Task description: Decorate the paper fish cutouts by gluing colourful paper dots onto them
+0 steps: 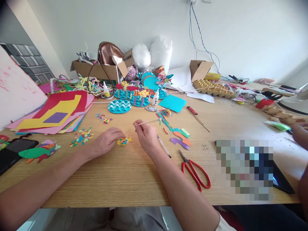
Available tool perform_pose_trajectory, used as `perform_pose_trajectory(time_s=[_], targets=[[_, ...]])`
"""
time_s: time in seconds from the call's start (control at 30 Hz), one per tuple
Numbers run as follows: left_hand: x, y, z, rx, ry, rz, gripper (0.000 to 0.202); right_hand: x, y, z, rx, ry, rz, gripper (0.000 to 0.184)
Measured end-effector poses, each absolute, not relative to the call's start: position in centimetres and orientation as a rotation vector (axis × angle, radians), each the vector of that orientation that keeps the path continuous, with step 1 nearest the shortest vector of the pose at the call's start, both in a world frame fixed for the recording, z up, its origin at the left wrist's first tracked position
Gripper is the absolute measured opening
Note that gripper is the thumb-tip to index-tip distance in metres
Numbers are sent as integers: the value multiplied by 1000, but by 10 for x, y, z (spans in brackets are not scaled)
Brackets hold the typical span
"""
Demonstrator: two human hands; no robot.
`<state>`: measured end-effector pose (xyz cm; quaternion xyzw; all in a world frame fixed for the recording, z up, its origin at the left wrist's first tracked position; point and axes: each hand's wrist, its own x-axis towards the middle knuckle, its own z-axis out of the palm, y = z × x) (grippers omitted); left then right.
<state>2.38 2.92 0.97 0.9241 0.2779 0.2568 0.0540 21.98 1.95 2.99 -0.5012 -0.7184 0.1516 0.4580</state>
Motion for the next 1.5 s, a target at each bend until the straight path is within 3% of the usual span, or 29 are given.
perform_pose_trajectory(time_s=[0.1, 0.27, 0.47, 0.77, 0.97, 1.1, 1.23, 1.37, 1.5], targets=[[17, 31, 15, 2714, 952, 884, 35, 222, 24, 25, -1176, -1820, 349, 20], [2, 39, 14, 2523, 1283, 1012, 29, 226, 30, 17, -1043, -1877, 485, 32], [5, 34, 9, 2565, 1256, 773, 18, 229, 30, 23, -1200, -1763, 677, 29], [16, 21, 5, 2740, 1180, 535, 47, 233, 43, 17, -1509, -1671, 549, 22], [16, 25, -1, 2730, 1179, 500, 52, 242, 38, 22, -1743, -1826, 417, 36], [14, 26, 3, 2678, 1203, 474, 55, 242, 36, 21, -1848, -1959, 363, 29], [10, 28, 8, 2620, 1158, 465, 46, 239, 34, 22, -1860, -2035, 297, 18], [5, 35, 4, 2592, 1151, 637, 24, 232, 32, 24, -1723, -2156, 326, 20], [5, 39, -2, 2596, 1202, 766, 23, 222, 28, 22, -1551, -2317, 449, 27]])
